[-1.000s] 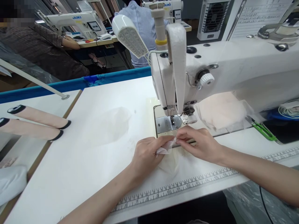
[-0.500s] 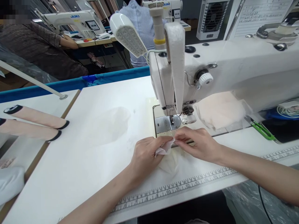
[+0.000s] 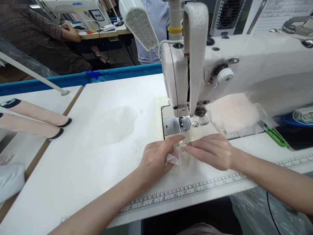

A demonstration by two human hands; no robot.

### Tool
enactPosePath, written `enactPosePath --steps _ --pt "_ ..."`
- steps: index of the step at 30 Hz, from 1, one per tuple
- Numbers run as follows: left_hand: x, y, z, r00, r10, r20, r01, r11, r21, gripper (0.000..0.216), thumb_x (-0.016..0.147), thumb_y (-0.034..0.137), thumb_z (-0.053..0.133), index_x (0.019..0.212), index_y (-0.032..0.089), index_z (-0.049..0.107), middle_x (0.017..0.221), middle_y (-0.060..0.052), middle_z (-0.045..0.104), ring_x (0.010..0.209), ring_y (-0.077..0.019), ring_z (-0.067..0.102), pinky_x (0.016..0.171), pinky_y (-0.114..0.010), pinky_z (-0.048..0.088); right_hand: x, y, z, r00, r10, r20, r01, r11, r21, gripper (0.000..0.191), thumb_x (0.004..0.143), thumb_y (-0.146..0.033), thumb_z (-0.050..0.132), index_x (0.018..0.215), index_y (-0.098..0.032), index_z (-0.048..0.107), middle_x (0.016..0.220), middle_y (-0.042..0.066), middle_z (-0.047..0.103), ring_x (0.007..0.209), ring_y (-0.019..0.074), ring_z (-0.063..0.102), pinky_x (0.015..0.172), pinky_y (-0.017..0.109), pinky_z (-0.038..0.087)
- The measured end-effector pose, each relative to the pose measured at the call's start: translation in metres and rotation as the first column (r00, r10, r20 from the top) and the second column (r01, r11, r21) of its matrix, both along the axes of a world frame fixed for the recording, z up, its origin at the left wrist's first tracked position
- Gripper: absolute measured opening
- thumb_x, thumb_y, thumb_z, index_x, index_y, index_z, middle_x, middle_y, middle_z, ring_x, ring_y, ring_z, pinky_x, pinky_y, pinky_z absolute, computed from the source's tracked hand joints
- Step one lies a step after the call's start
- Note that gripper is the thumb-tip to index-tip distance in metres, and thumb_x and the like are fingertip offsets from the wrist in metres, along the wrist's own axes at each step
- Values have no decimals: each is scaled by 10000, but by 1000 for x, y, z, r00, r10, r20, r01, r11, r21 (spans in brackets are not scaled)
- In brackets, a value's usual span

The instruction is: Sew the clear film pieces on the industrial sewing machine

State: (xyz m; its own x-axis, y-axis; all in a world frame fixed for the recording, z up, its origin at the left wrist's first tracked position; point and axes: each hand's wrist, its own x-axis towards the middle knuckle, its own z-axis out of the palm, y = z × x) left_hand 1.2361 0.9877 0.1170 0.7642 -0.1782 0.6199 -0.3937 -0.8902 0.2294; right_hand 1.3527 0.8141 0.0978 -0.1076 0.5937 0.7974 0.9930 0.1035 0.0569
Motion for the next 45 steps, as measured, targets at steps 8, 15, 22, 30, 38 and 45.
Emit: enactPosePath --steps 8,15,22,30,38,45 --pt "-3 -1 4 993 -55 101 49 997 58 131 901 124 559 1009 182 604 557 81 610 445 -46 507 456 -188 370 0 -3 4 926 -29 377 -20 992 124 129 812 -136 651 718 -224 666 684 -18 664 644 106 628 551 207 584" --pt "-5 -3 9 999 1 38 -2 999 47 126 897 159 573 1009 205 610 507 104 576 406 -53 450 444 -199 351 -2 -8 11 913 12 408 -67 990 121 127 809 -126 651 713 -206 675 655 -3 657 669 125 650 525 210 568" --pt "-5 -5 7 999 -48 18 49 998 -41 33 912 204 566 914 193 535 463 132 401 398 -42 369 475 -168 389 -3 -8 11 925 3 380 -54 991 122 135 818 -126 642 709 -198 672 660 -4 666 648 120 653 519 212 569" --pt "-3 -3 5 996 -83 31 83 996 20 63 908 151 547 923 205 577 480 114 528 384 -45 415 462 -204 362 -2 -6 8 897 12 442 -69 991 114 151 838 -159 622 710 -234 655 665 -31 664 686 108 658 545 202 575" --pt "-6 -5 10 998 -57 -17 58 997 59 106 889 143 544 879 196 635 489 91 577 381 -56 429 446 -211 349 -2 -9 10 885 49 463 -115 986 117 111 825 -164 650 725 -197 683 660 -1 661 647 121 634 530 227 551" --pt "-4 -4 -1 958 116 -262 -102 993 66 177 768 83 600 718 233 680 521 76 620 418 -93 400 519 -274 318 -4 1 -5 991 -108 -80 95 985 -146 190 915 -140 495 766 -167 610 500 -64 532 417 63 433 388 221 338"
